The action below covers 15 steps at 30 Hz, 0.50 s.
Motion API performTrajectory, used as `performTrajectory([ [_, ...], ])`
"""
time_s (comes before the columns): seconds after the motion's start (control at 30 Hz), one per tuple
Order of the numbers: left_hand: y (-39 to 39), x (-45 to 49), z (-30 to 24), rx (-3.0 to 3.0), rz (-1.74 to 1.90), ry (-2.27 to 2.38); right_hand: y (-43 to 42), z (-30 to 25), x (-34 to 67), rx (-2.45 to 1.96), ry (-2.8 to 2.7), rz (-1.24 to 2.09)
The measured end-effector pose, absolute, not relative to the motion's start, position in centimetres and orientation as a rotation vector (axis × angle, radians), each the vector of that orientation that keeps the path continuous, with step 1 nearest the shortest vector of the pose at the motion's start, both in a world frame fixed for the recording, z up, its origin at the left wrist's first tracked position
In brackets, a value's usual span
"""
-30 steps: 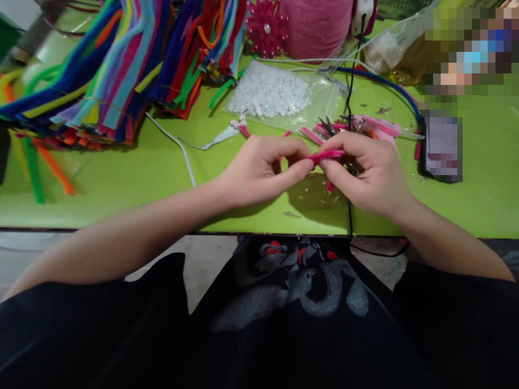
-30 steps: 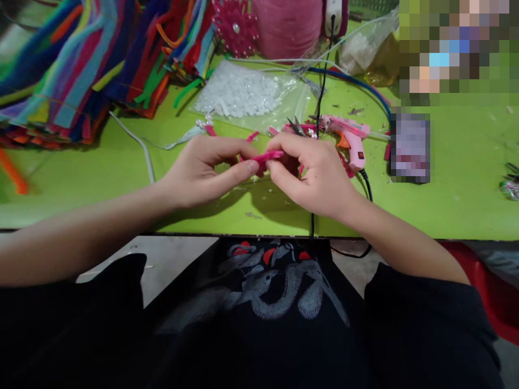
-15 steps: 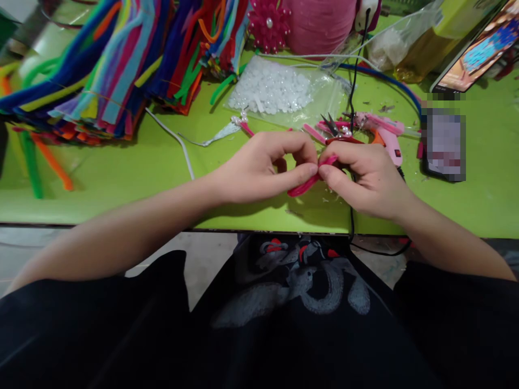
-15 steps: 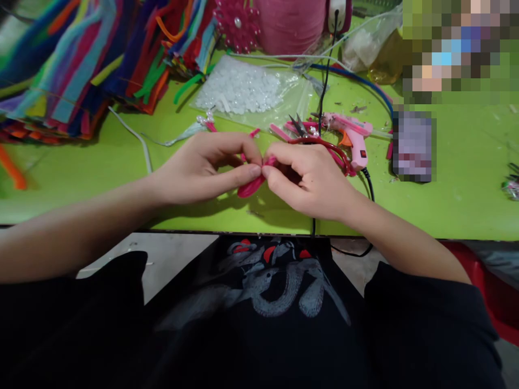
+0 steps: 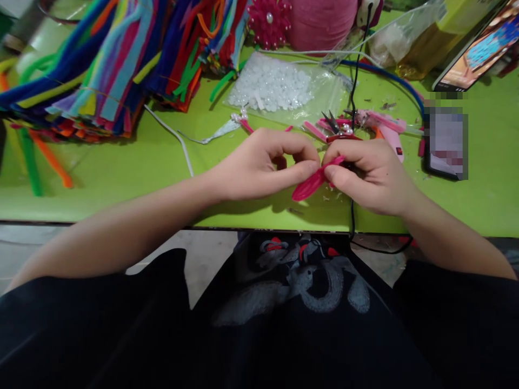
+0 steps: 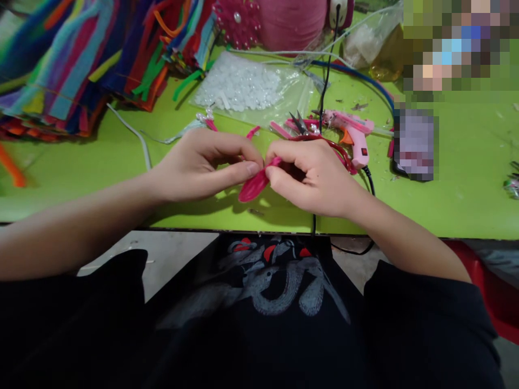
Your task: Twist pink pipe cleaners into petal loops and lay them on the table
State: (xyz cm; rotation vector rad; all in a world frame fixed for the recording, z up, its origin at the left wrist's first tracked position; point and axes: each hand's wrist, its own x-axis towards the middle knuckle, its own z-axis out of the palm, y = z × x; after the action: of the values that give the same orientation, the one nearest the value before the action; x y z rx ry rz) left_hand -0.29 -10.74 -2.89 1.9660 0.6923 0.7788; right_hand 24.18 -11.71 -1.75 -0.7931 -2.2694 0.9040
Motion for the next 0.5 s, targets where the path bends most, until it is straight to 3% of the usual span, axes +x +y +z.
performTrajectory([
  [0.5, -11.7, 0.5, -3.6, 1.957, 0.977, 0.934, -12.5, -2.9, 23.1, -0.975, -1.989, 0.965],
])
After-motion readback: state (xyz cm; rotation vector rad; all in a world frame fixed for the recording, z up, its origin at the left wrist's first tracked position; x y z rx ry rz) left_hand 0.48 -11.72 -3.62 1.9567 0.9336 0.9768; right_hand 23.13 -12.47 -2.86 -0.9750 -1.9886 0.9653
